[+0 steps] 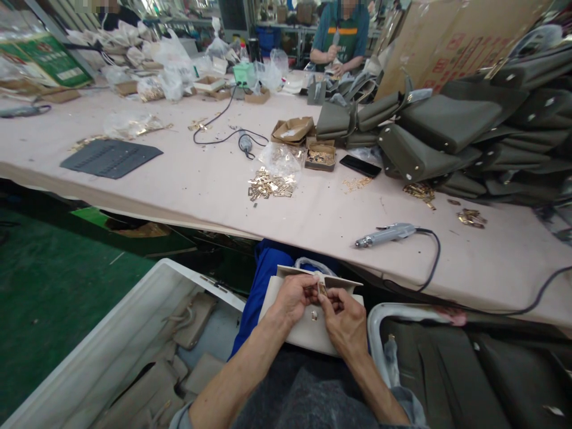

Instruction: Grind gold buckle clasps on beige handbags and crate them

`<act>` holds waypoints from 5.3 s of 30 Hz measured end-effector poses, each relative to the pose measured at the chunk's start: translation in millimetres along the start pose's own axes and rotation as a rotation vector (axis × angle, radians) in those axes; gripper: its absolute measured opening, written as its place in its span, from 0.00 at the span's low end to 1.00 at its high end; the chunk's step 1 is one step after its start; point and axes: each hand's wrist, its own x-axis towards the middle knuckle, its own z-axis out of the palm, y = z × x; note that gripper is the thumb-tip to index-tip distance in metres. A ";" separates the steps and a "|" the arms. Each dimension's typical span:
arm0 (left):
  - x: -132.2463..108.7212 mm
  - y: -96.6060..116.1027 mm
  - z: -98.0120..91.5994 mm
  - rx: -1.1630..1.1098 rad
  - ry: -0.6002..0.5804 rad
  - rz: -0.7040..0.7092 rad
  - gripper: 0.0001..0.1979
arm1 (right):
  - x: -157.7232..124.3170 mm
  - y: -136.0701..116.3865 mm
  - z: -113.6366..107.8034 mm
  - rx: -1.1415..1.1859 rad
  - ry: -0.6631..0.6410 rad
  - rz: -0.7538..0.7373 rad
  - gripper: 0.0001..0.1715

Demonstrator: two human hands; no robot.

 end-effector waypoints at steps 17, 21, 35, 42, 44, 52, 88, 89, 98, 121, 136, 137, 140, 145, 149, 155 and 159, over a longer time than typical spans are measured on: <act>-3.4 -1.2 -1.9 0.137 -0.014 0.118 0.17 | 9.9 -13.8 -7.9 0.242 -0.030 0.251 0.24; -4.9 -0.5 -3.0 0.144 -0.026 0.111 0.17 | 9.7 -9.0 -5.8 0.191 -0.042 0.213 0.21; -7.6 1.2 -5.7 0.142 -0.067 0.107 0.11 | 19.1 -14.0 -14.6 0.185 -0.094 0.236 0.18; -6.2 -0.1 -6.9 0.143 -0.058 0.109 0.11 | 22.3 -8.5 -14.4 0.261 -0.137 0.254 0.18; -5.6 -0.8 -7.0 0.144 -0.056 0.113 0.11 | 23.1 -4.9 -14.3 0.289 -0.153 0.252 0.18; -8.0 0.0 -7.8 0.117 -0.073 0.104 0.12 | 23.3 -4.8 -13.9 0.251 -0.159 0.269 0.20; 7.6 -10.0 -8.5 0.169 0.077 0.087 0.13 | 21.4 31.5 0.7 0.461 -0.403 0.228 0.23; 7.6 -10.1 -8.9 0.171 0.079 0.085 0.13 | 21.6 31.7 1.0 0.487 -0.408 0.242 0.23; 8.8 -12.2 -12.4 0.176 0.081 0.055 0.13 | 20.0 29.9 3.9 0.627 -0.384 0.319 0.24; 8.3 -10.2 -11.3 0.185 0.069 0.033 0.10 | 20.5 37.8 7.0 0.690 -0.317 0.390 0.26; 11.8 -4.5 -12.6 0.120 -0.011 -0.106 0.12 | 20.3 34.3 6.5 0.663 -0.358 0.365 0.25; 11.7 -4.0 -12.7 0.118 -0.013 -0.114 0.13 | 20.2 34.4 6.5 0.662 -0.363 0.360 0.24; 10.3 -4.0 -12.2 0.112 0.008 -0.095 0.14 | 20.2 35.4 6.8 0.641 -0.355 0.345 0.24; 5.3 -4.8 -9.2 0.181 0.028 0.029 0.16 | 19.1 35.4 7.5 0.609 -0.309 0.355 0.27; 2.7 -2.8 -7.3 0.223 0.022 0.069 0.15 | 19.0 32.1 4.8 0.625 -0.314 0.387 0.28; 3.7 -1.4 -7.3 0.176 0.009 0.042 0.12 | 21.1 30.4 -4.0 0.765 -0.457 0.422 0.24; 3.8 -2.3 -7.6 0.157 -0.011 0.031 0.13 | 20.9 30.9 -6.9 0.827 -0.493 0.499 0.20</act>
